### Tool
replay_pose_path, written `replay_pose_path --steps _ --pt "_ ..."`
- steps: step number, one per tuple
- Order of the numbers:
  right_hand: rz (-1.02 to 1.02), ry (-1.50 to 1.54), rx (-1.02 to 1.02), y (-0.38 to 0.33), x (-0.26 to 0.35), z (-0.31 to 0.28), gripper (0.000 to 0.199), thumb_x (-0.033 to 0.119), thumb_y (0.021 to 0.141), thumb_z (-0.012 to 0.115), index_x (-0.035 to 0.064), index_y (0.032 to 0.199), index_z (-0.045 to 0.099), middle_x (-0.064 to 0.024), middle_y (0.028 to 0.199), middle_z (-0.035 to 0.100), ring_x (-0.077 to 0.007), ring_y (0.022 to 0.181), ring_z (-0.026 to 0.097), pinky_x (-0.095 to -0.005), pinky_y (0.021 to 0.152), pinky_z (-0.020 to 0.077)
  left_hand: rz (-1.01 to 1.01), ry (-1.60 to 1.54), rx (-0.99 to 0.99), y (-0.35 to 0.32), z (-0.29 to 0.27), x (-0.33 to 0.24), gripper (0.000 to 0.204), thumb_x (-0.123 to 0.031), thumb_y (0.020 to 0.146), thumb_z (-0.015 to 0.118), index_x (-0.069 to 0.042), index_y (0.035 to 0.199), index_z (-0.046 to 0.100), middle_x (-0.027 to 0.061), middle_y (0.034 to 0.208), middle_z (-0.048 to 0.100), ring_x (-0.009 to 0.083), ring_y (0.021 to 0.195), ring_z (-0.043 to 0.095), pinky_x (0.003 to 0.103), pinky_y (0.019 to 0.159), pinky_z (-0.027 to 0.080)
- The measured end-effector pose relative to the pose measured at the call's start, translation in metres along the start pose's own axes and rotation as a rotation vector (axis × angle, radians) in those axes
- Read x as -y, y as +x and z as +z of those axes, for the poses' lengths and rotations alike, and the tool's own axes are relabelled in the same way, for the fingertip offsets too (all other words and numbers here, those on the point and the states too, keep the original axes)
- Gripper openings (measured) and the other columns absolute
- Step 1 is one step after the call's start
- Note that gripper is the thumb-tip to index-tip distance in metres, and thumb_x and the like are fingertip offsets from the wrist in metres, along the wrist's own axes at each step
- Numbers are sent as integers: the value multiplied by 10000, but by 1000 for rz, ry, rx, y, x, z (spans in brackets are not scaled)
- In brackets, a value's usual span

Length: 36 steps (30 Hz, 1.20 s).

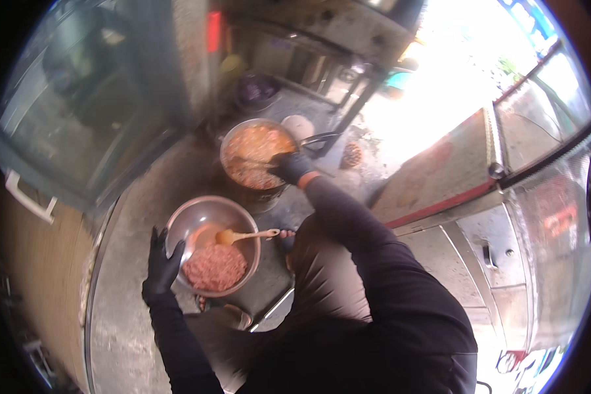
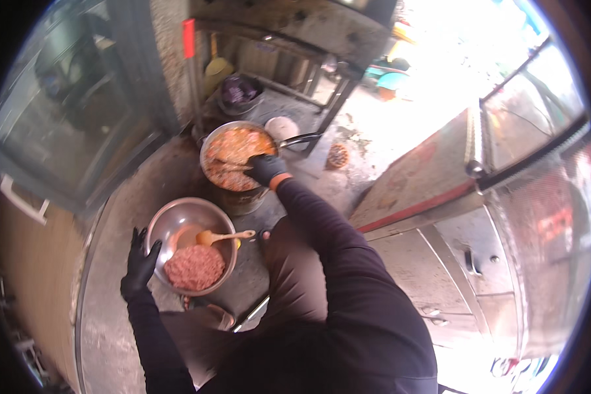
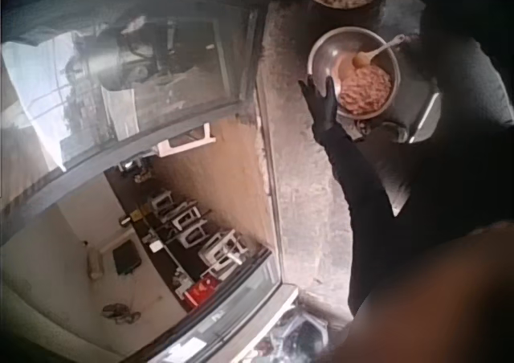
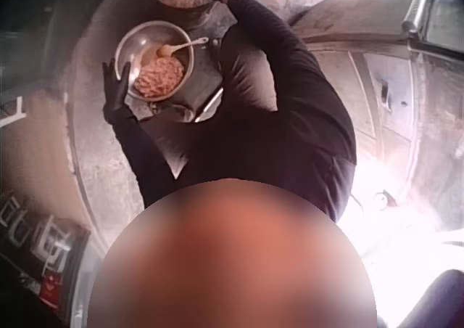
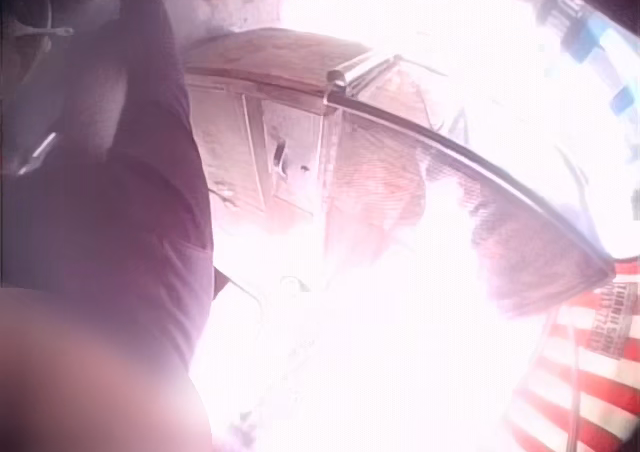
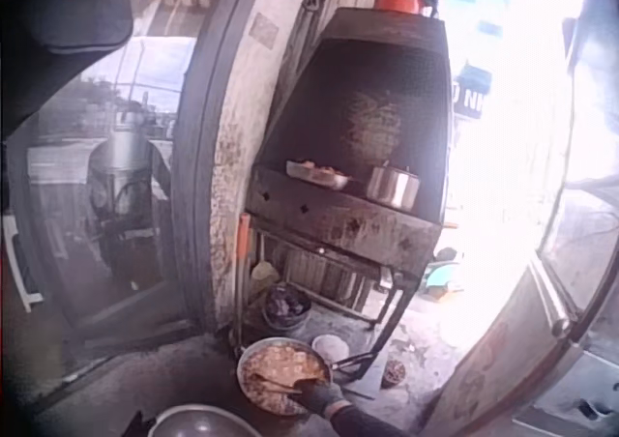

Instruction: The person stirs a pot of boiling meat with a wooden spoon and transfers some of the cooked meat into a metal bowl. The person wears black gloves and is seated while performing the task.

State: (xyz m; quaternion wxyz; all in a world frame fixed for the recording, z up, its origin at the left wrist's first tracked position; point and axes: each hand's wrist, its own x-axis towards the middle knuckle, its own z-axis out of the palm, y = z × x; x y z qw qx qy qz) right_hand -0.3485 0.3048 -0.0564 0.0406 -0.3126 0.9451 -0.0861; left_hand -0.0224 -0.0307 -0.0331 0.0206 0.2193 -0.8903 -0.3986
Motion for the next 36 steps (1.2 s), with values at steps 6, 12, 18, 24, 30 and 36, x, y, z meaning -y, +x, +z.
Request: replay_pose_path --steps 6,12,18,24,30,36 --pt "152 -59 -103 10 2 -31 336 458 909 622 161 1028 724 -154 950 736 -367 889 714 -518 733 557 49 69 -39 -5 -2 1 733 -437 918 698 22 1447 479 321 1581 275 459 1470 293 465 1178 326" --pt "23 -82 -59 30 31 -24 348 454 905 628 139 1013 727 -162 969 735 -367 920 709 -499 800 546 74 32 -41 -3 -2 -5 740 -443 903 712 23 1434 491 324 1569 294 457 1458 317 464 1168 343" --pt "43 -104 -41 50 39 -11 339 440 921 601 139 980 745 -141 982 739 -362 939 708 -476 844 535 71 29 -52 -3 -2 0 716 -427 900 719 21 1417 508 328 1562 304 456 1451 330 466 1167 344" --pt "62 -45 50 52 21 -2 397 466 898 634 132 1083 743 -163 1073 736 -359 1026 699 -476 887 541 86 77 -34 -3 -4 -5 704 -387 915 715 24 1439 488 321 1575 288 425 1461 337 442 1161 353" --pt "6 -54 25 57 16 0 373 446 904 637 126 1064 742 -172 1037 738 -360 978 708 -477 850 548 83 41 -49 -5 -4 -5 701 -403 902 721 11 1427 508 328 1566 303 444 1458 330 458 1165 345" --pt "51 -131 -110 63 15 -18 317 393 907 611 117 987 744 -145 959 735 -338 920 706 -452 824 535 75 36 -57 -4 -4 -3 711 -431 889 724 5 1415 527 331 1563 307 460 1457 319 471 1172 332"
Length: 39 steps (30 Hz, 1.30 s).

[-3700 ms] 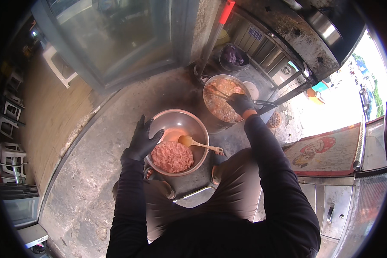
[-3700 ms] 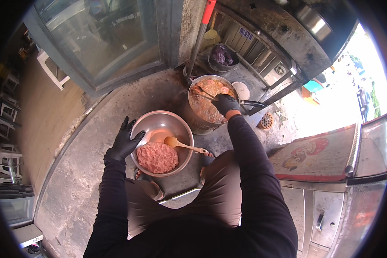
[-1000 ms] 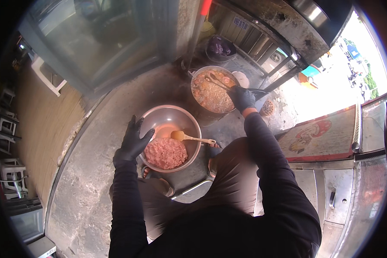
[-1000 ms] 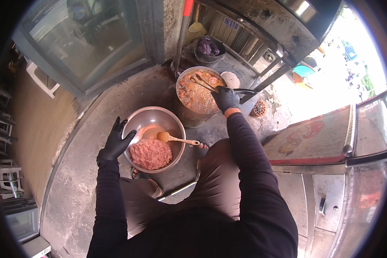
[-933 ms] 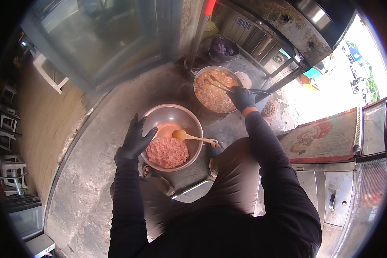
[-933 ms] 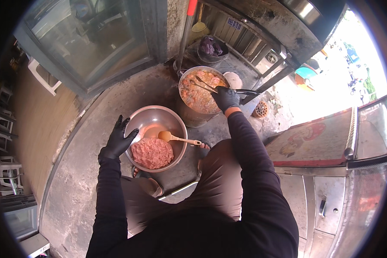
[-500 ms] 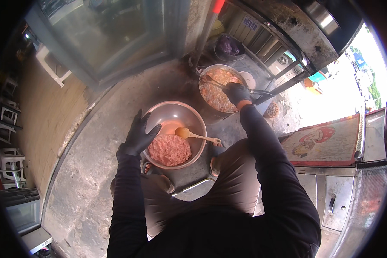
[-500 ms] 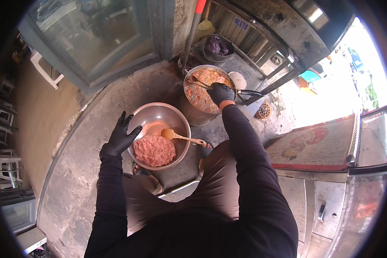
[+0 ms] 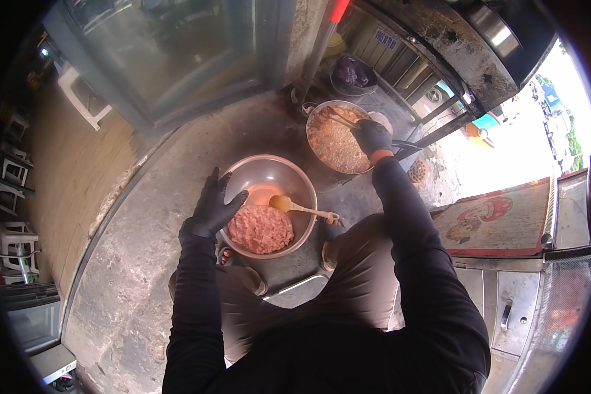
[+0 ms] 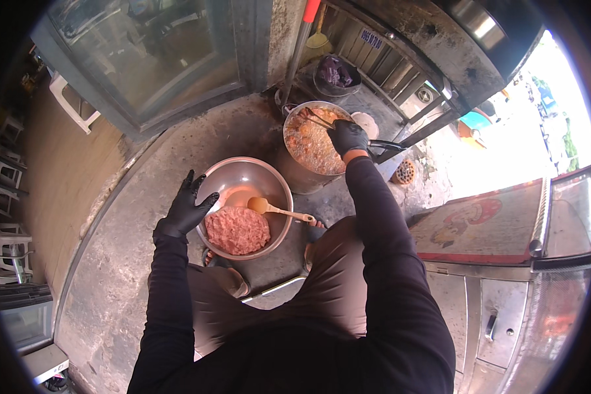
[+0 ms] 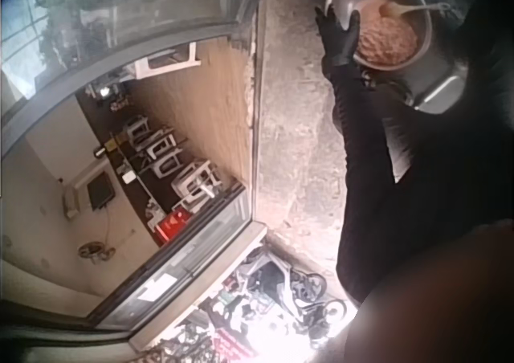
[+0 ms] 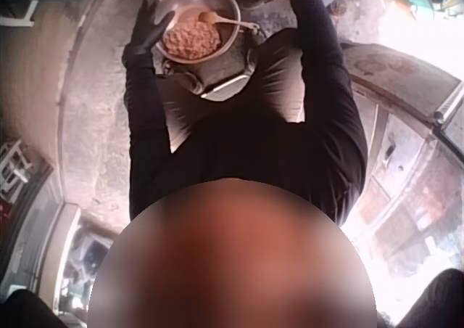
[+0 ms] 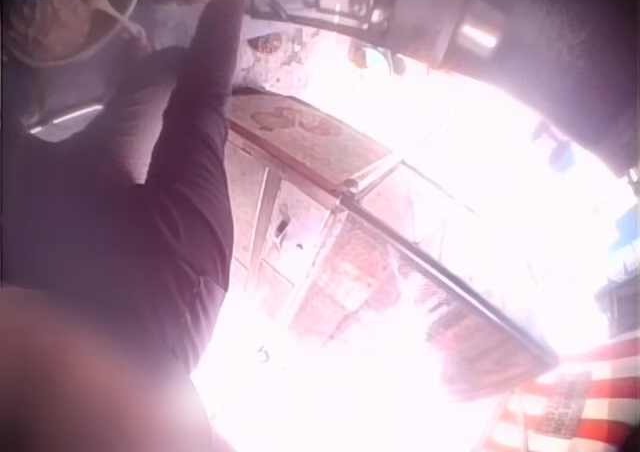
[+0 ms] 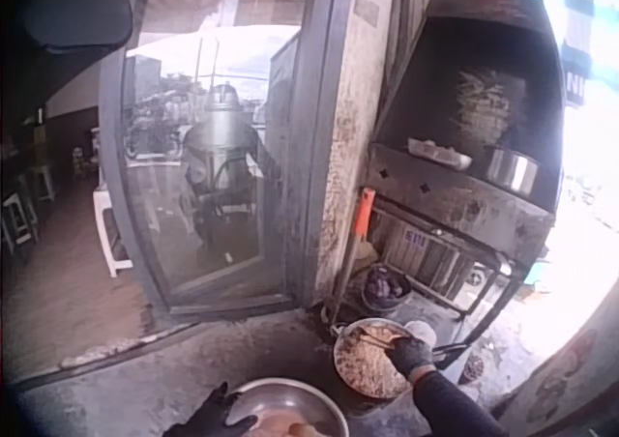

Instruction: The person stirs a pot of boiling meat with a wooden spoon and transfers some of the cooked meat into a metal bowl. The person wears black gloves and is seated while performing the task.

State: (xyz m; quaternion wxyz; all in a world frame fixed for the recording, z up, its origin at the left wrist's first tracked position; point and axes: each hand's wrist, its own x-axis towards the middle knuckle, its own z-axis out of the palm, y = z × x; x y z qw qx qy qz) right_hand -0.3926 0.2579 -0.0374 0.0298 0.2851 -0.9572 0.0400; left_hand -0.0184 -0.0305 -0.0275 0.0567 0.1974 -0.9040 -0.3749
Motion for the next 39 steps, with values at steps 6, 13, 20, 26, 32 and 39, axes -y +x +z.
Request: replay_pose_path --steps 6,13,20,26,32,39 --pt "-28 -106 62 9 13 3 328 408 913 603 109 979 719 -129 976 733 -326 944 703 -446 826 537 -13 25 19 1 0 -2 733 -450 895 710 24 1420 516 330 1568 299 459 1464 304 467 1183 314" --pt "-95 -54 110 20 4 -2 329 426 897 642 127 996 741 -131 987 735 -329 938 704 -437 834 534 -15 27 41 0 -2 -4 734 -453 900 702 25 1423 513 331 1565 303 455 1463 307 468 1187 307" --pt "-137 -16 62 17 -5 6 327 431 892 654 128 966 752 -137 943 739 -325 931 700 -440 850 524 -9 22 36 -1 -1 -4 735 -453 903 697 33 1423 509 332 1559 313 452 1459 315 470 1187 307" --pt "-156 118 107 11 -17 21 301 379 912 644 121 999 771 -135 937 743 -309 907 703 -421 827 527 8 62 46 1 0 -2 737 -453 904 694 38 1421 508 327 1555 325 441 1455 328 465 1180 319" --pt "-57 768 303 -7 -62 20 266 277 937 673 78 1079 777 -69 908 740 -154 719 637 -287 669 499 -4 34 35 0 -1 -2 742 -456 900 699 42 1417 511 319 1554 332 435 1448 343 460 1176 328" --pt "41 1050 194 -61 -89 10 237 299 940 699 87 1013 774 22 769 634 -78 528 477 -233 487 375 -63 -176 45 -3 4 -1 754 -437 893 723 45 1428 497 300 1565 310 401 1445 362 419 1155 369"
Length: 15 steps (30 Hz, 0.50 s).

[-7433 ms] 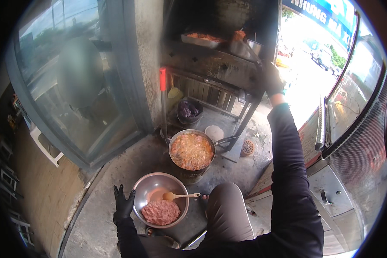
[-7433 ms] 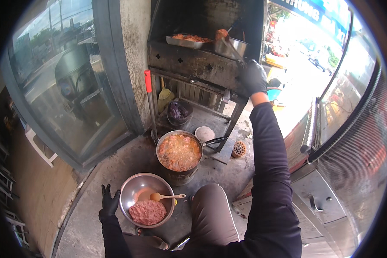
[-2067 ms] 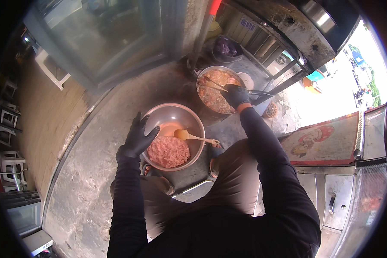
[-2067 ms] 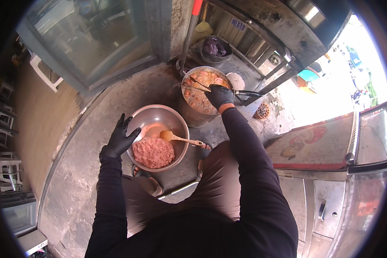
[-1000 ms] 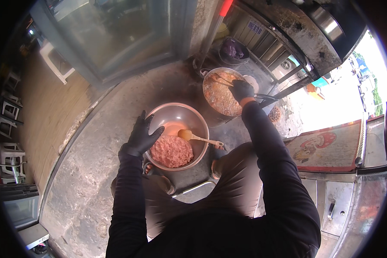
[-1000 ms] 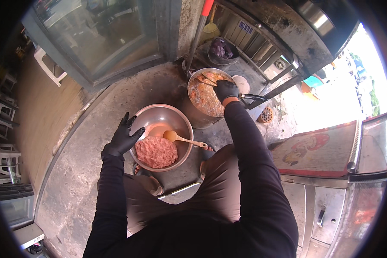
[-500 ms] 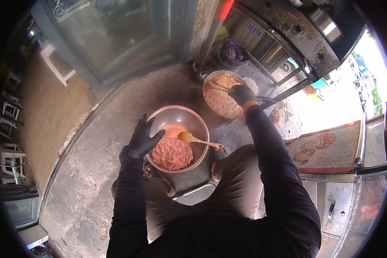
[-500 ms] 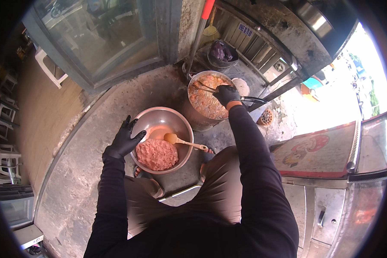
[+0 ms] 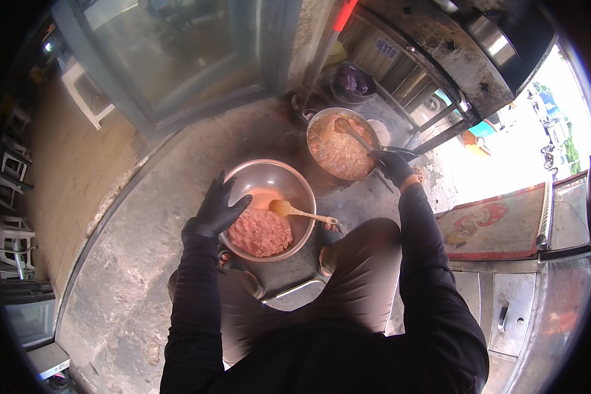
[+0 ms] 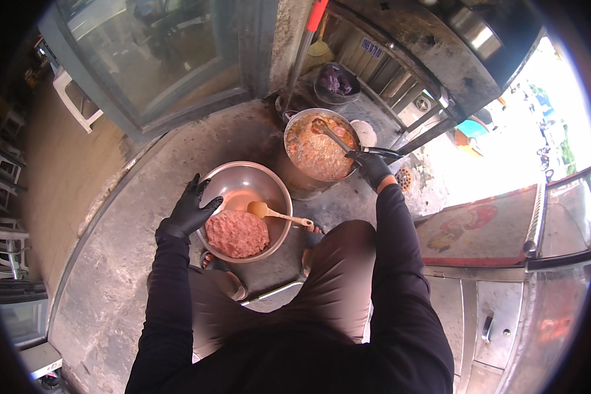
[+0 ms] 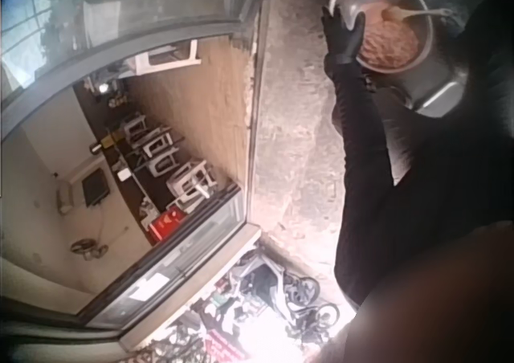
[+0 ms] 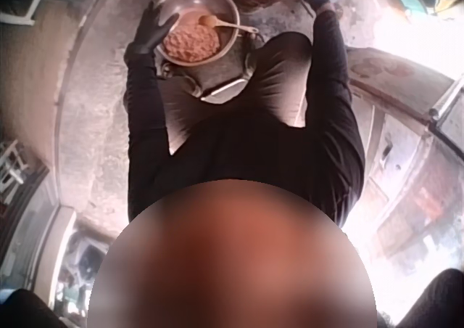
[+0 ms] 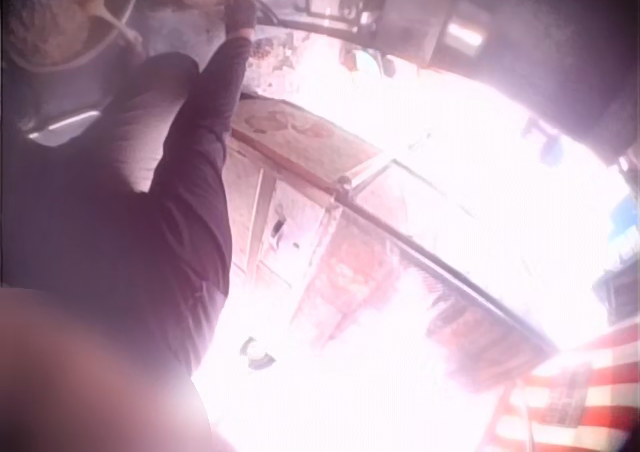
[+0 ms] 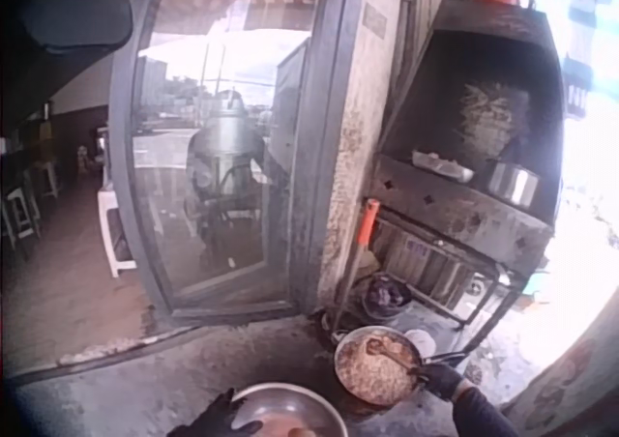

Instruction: The person stirs a pot of boiling meat with a wooden spoon and transfers some of the cooked meat into a metal bowl. The person wears black gloves and is seated while performing the task.

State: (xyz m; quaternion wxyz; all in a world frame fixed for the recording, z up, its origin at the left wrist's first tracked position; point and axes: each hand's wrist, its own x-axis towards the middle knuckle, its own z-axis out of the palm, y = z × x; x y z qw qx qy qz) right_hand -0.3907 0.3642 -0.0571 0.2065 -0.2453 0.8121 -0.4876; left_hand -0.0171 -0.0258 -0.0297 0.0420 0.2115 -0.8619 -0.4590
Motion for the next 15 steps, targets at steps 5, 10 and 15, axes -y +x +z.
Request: replay_pose_path --steps 5,10,15 --pt "190 5 -51 -25 17 -14 247 315 943 698 79 961 768 13 755 638 -75 504 482 -246 445 354 6 113 32 5 3 11 990 -344 906 756 106 1552 156 281 1554 372 294 1443 406 360 1162 353" --pt "203 -141 -21 -39 14 -30 172 222 919 701 108 1031 761 -27 821 688 -114 563 558 -272 500 440 -9 213 58 5 2 10 878 -374 909 742 80 1525 312 288 1597 284 322 1456 386 373 1169 347" --pt "-50 -506 50 -46 -3 -41 403 54 860 665 163 1247 694 -80 977 730 -233 769 691 -340 698 559 -24 223 90 4 0 3 788 -410 916 716 50 1485 425 295 1625 205 349 1474 352 389 1180 331"
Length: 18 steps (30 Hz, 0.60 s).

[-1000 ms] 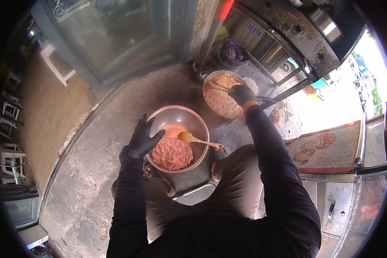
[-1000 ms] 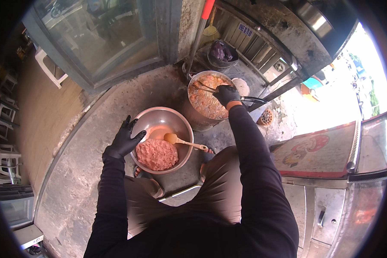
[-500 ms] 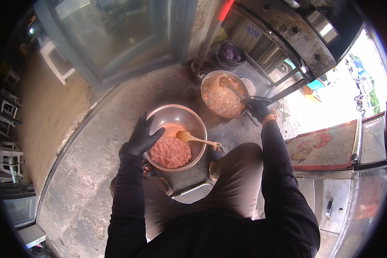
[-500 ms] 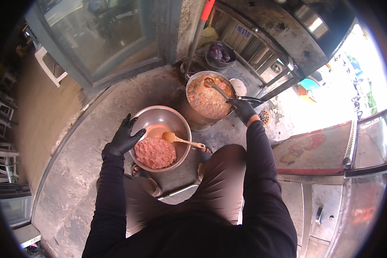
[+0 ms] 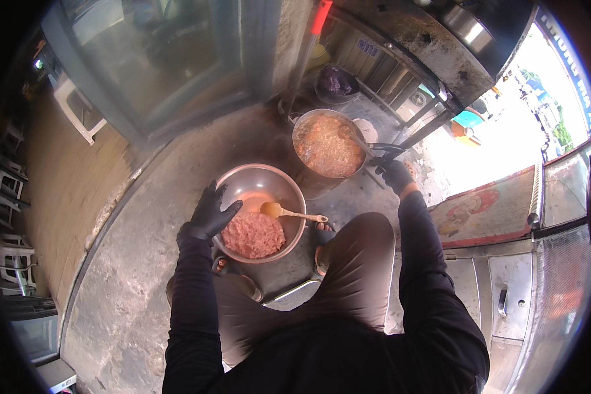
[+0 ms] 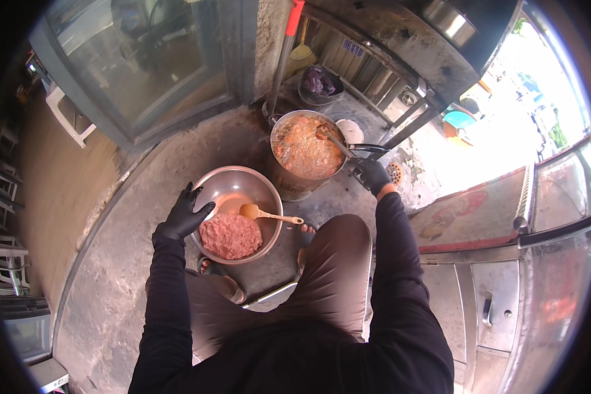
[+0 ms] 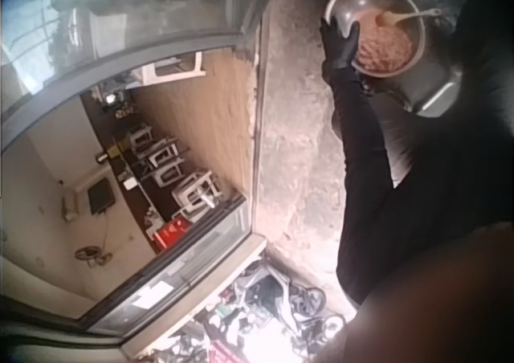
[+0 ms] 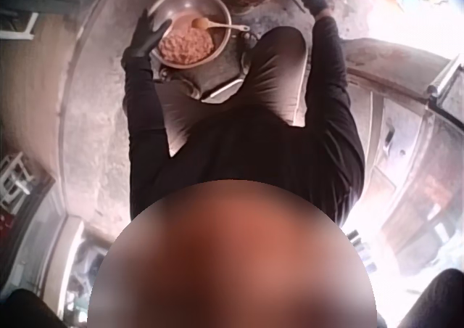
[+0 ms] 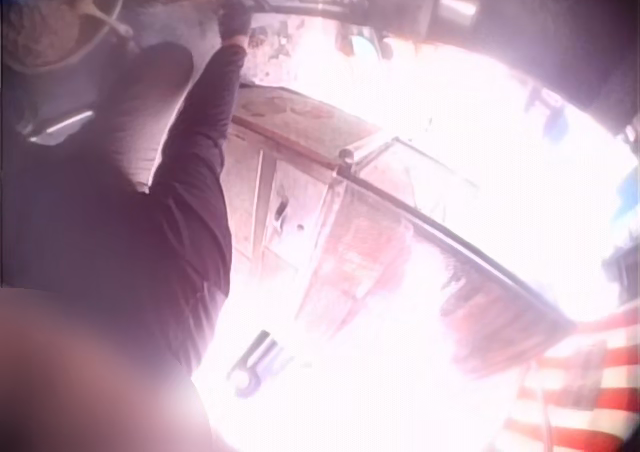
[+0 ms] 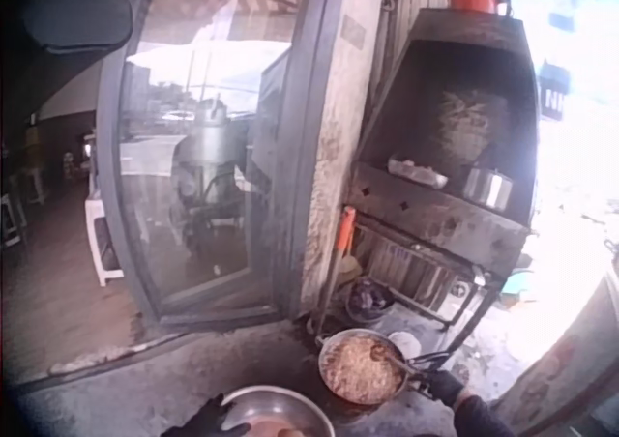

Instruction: The person stirs a pot of boiling meat with a wooden spoon and transfers some of the cooked meat into a metal bowl. The person wears black gloves and is seated while performing the task.

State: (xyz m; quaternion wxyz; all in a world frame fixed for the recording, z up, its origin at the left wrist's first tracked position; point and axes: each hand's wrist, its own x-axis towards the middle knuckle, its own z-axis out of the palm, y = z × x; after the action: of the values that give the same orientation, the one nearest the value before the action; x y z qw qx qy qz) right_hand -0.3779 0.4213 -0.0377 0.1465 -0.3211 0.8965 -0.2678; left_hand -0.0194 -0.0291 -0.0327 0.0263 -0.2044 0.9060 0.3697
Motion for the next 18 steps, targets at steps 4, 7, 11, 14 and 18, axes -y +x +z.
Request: replay_pose_path --steps 4,7,11,14,18 --pt "7 -18 -30 -11 -9 4 476 13 850 649 177 1297 667 -117 1073 724 -299 872 706 -384 810 567 5 -41 6 -2 1 1 787 -420 915 711 46 1483 430 301 1619 216 362 1480 336 396 1187 320" --pt "47 4 -51 -18 -8 5 459 13 853 653 168 1285 677 -110 1064 726 -272 853 703 -363 767 566 16 23 -16 -2 3 3 777 -482 895 701 11 1454 482 292 1586 290 395 1482 301 433 1194 309" --pt "312 447 -71 -28 9 2 374 60 895 645 148 1253 708 -62 962 717 -154 706 638 -285 589 502 22 23 -12 -3 4 5 789 -490 893 700 -1 1467 469 282 1593 288 393 1488 290 434 1201 296" --pt "407 609 -84 -33 31 -6 311 102 937 625 133 1228 731 -30 872 689 -75 604 548 -230 486 413 17 53 10 -3 4 7 804 -511 894 687 -8 1478 457 274 1606 273 401 1496 271 446 1209 279" --pt "380 622 -166 -30 58 -38 282 172 974 604 140 1220 739 -19 826 673 -70 549 501 -231 469 381 2 72 18 -3 4 7 824 -538 895 667 -12 1489 444 260 1621 255 430 1503 242 469 1218 260"
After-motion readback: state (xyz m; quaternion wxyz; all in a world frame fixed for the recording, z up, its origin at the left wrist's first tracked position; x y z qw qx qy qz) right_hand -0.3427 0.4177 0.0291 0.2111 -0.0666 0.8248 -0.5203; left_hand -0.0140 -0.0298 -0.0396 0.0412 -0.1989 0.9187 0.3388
